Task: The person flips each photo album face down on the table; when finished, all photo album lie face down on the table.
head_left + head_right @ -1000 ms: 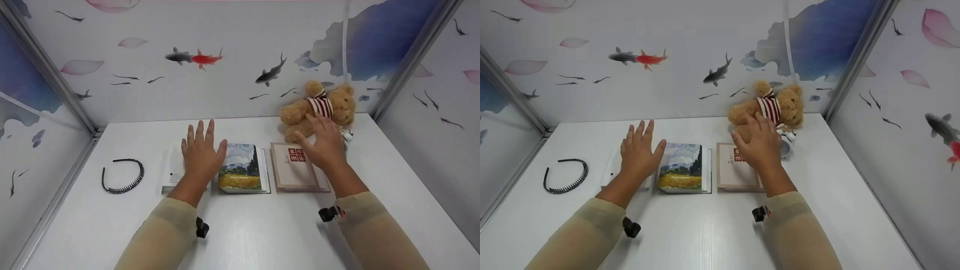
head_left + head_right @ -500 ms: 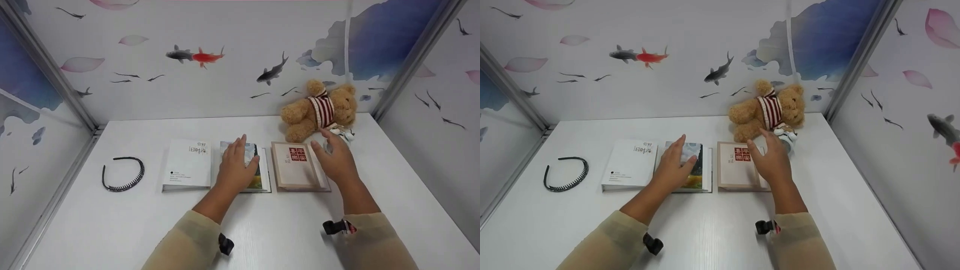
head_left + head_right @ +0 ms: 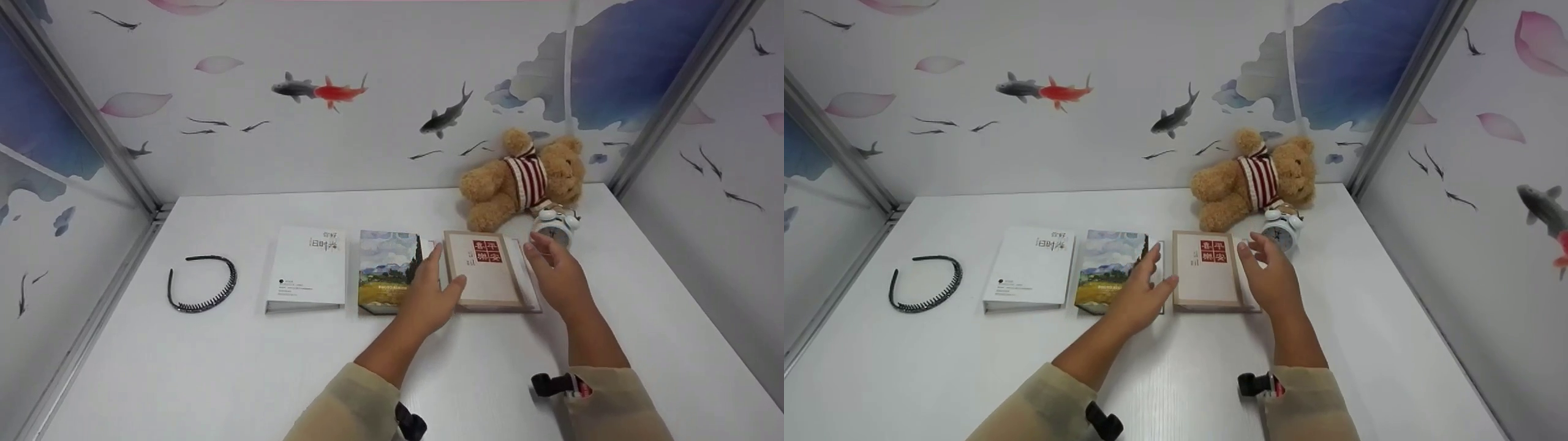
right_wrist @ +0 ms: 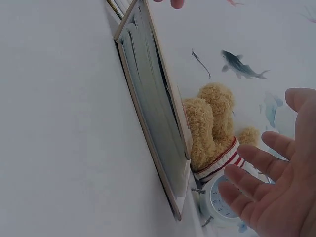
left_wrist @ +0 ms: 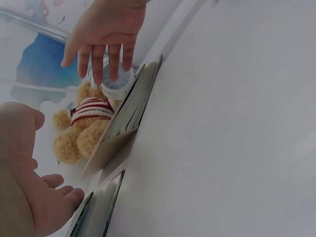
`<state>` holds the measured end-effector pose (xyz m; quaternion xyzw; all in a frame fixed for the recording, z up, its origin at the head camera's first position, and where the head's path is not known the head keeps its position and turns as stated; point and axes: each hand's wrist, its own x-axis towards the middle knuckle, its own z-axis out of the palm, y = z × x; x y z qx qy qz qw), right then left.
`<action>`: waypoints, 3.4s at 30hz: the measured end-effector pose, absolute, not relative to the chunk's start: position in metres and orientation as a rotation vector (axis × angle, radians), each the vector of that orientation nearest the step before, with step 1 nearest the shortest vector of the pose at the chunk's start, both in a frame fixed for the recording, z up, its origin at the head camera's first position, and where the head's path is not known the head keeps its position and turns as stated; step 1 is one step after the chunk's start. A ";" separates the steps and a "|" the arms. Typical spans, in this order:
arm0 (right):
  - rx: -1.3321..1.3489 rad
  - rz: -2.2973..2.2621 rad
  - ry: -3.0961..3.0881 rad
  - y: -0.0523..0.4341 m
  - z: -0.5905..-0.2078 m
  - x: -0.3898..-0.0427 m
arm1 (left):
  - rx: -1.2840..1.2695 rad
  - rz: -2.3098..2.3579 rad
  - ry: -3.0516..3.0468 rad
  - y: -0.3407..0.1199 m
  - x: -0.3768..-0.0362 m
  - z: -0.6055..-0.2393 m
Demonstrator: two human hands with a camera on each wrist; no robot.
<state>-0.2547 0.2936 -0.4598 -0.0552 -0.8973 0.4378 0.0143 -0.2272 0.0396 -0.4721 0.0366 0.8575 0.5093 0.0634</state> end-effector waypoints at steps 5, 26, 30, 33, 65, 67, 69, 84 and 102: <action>-0.168 1.510 -2.783 0.296 -0.468 -0.253 | 0.061 1.608 2.445 0.055 -0.224 -0.477; -0.168 1.803 -2.816 0.287 -0.476 -0.251 | 0.087 1.864 2.159 0.065 -0.219 -0.480; -0.158 1.750 -2.860 0.283 -0.476 -0.250 | 0.074 1.899 2.139 0.065 -0.219 -0.476; -0.121 1.755 -2.854 0.281 -0.474 -0.249 | 0.058 1.925 2.126 0.065 -0.219 -0.475; 0.024 1.779 -2.782 0.224 -0.420 -0.250 | -0.055 2.480 1.372 0.054 -0.219 -0.443; 0.019 1.841 -2.747 0.225 -0.419 -0.251 | -0.019 2.464 1.392 0.054 -0.218 -0.441; -0.018 1.919 -2.704 0.228 -0.416 -0.251 | 0.013 2.444 1.408 0.055 -0.217 -0.439; -0.090 2.044 -2.446 0.259 -0.422 -0.241 | 0.107 2.227 1.572 0.064 -0.222 -0.449; -0.336 1.814 -2.549 0.295 -0.447 -0.245 | -0.072 2.151 1.554 0.066 -0.224 -0.477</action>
